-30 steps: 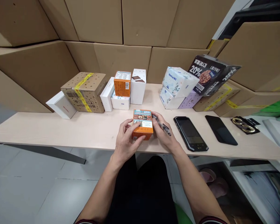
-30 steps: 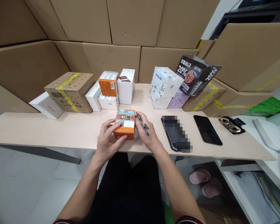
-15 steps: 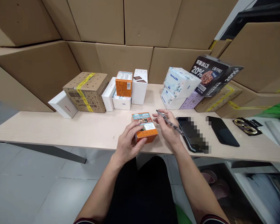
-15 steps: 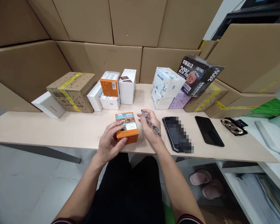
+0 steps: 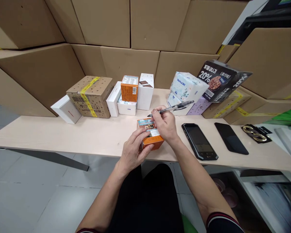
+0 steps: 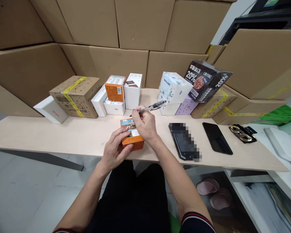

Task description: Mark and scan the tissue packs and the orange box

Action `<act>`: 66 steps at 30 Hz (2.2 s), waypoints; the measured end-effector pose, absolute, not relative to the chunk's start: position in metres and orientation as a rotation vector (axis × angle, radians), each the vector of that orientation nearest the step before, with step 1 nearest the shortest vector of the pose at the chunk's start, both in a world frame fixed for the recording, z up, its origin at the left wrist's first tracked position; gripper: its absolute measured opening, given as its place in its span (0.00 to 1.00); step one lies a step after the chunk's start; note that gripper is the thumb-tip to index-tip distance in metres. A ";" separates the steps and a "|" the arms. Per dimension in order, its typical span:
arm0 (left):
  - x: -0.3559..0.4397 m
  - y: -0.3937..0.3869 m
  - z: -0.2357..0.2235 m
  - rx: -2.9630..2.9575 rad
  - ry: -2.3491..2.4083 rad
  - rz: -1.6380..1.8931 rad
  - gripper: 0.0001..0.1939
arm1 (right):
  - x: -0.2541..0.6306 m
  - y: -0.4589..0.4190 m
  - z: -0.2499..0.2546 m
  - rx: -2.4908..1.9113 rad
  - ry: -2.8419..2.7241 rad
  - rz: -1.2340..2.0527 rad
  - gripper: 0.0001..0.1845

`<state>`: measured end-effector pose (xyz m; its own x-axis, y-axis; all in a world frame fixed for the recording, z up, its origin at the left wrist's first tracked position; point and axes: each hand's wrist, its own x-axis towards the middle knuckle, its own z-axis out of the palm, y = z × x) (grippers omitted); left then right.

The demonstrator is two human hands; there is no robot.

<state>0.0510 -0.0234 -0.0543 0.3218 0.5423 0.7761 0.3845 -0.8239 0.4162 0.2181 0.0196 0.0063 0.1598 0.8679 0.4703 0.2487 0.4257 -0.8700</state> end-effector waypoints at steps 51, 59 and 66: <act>0.052 -0.026 -0.053 2.403 0.882 1.518 0.20 | 0.227 0.016 -0.004 -1.210 -1.478 0.476 0.13; 0.051 -0.025 -0.054 2.409 0.871 1.507 0.20 | 0.230 0.015 -0.010 -1.179 -1.408 0.275 0.13; 0.050 -0.026 -0.053 2.395 0.853 1.480 0.21 | 0.273 0.004 -0.011 -1.499 -1.859 0.086 0.19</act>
<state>0.0502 -0.0257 -0.0526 0.3325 0.5675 0.7532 0.3672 -0.8135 0.4509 0.2726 0.0036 -0.0108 -0.0494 0.8687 0.4928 0.8197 0.3172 -0.4770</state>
